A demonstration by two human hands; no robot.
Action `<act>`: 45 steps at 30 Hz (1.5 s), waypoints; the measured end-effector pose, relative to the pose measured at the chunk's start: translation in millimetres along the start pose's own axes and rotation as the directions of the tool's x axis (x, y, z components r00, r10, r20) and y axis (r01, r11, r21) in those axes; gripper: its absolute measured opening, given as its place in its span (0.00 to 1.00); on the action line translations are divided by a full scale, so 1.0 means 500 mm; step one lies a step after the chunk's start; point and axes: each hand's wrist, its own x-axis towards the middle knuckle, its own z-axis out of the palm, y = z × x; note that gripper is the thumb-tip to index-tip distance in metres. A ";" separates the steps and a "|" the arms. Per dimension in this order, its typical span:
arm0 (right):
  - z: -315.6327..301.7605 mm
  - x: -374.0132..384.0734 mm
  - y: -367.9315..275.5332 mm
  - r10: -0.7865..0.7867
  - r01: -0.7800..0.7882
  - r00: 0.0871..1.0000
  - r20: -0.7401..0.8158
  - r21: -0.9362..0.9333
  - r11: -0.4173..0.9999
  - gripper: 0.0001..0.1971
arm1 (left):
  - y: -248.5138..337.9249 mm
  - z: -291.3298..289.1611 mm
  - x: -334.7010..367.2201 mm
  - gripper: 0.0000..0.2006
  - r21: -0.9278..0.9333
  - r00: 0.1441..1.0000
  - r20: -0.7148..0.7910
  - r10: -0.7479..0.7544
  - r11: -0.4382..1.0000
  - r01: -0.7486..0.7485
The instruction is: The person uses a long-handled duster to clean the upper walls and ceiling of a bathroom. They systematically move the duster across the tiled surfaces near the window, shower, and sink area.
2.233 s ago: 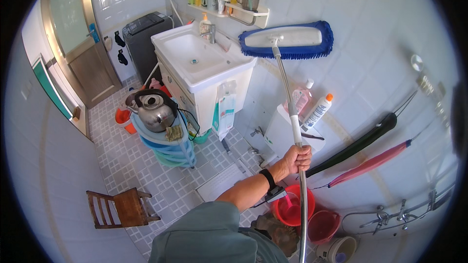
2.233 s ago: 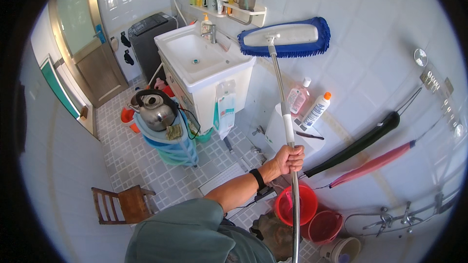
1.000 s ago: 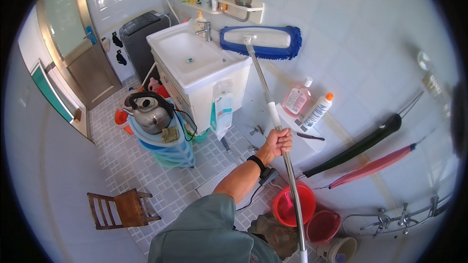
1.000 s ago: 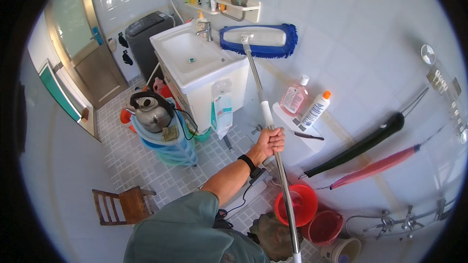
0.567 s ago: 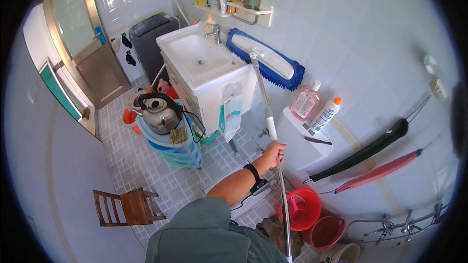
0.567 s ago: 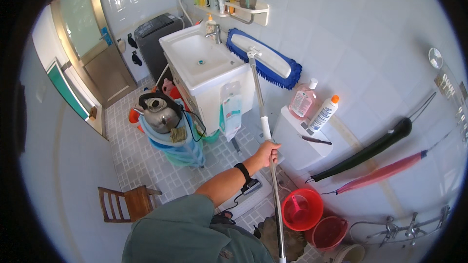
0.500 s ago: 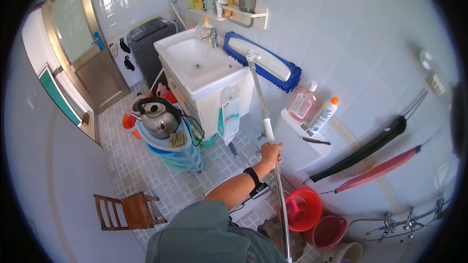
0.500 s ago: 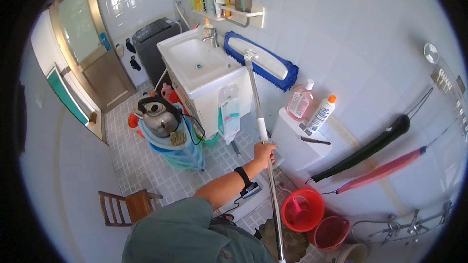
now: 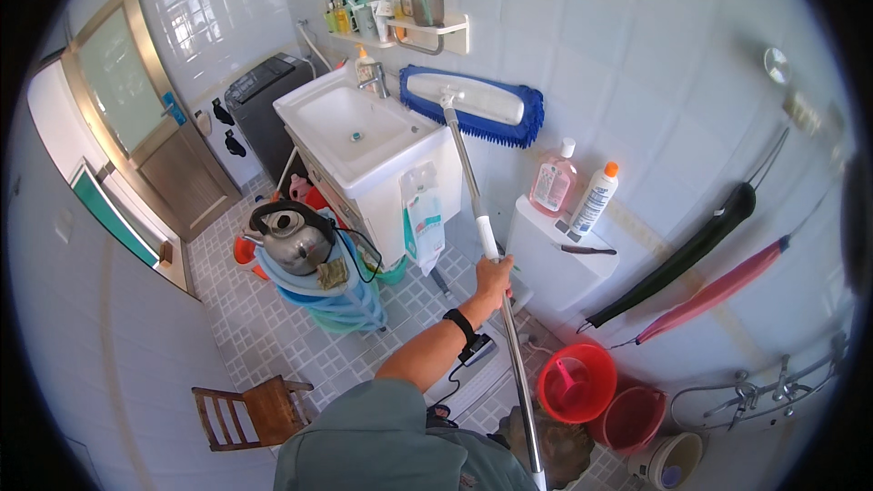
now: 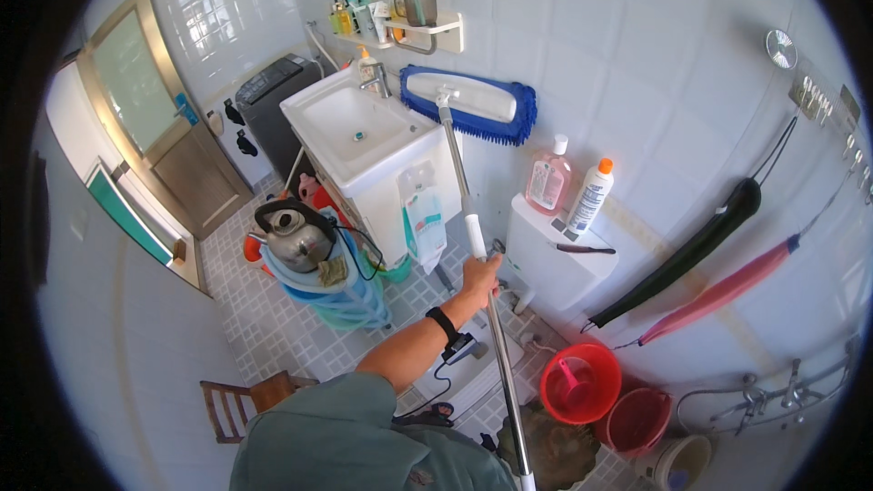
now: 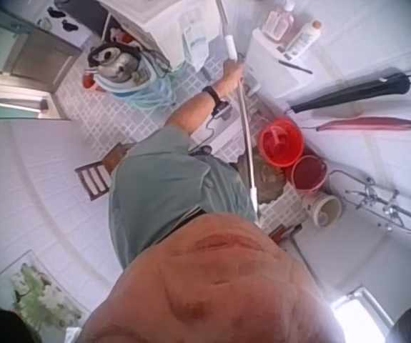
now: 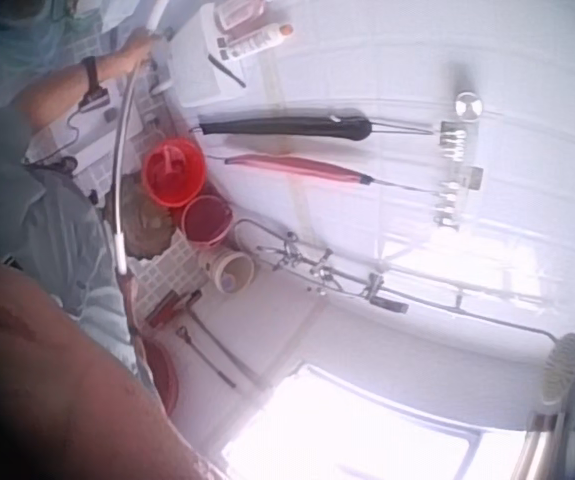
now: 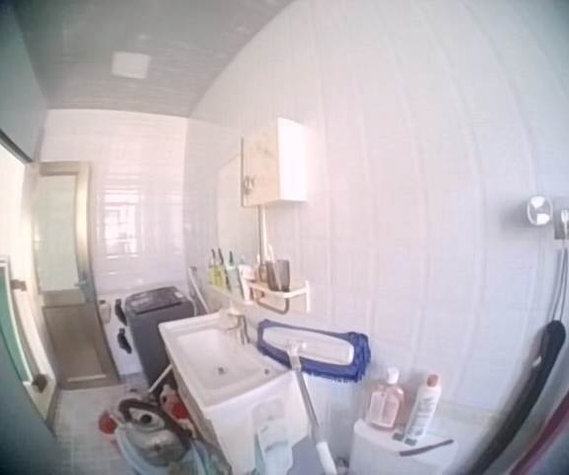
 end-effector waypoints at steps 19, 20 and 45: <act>0.029 0.043 -0.038 -0.029 0.026 0.997 0.073 0.038 0.999 0.22 | 0.031 0.000 0.050 0.11 -0.044 0.998 0.032 0.049 0.998 -0.048; 0.029 0.047 -0.039 -0.028 0.025 0.997 0.076 0.040 0.999 0.23 | 0.032 -0.001 0.049 0.11 -0.032 0.997 0.034 0.075 0.997 -0.074; 0.073 0.079 -0.121 -0.061 0.059 0.992 0.112 0.017 0.998 0.23 | 0.105 -0.114 0.186 0.14 -0.162 0.959 0.284 -0.011 0.985 0.059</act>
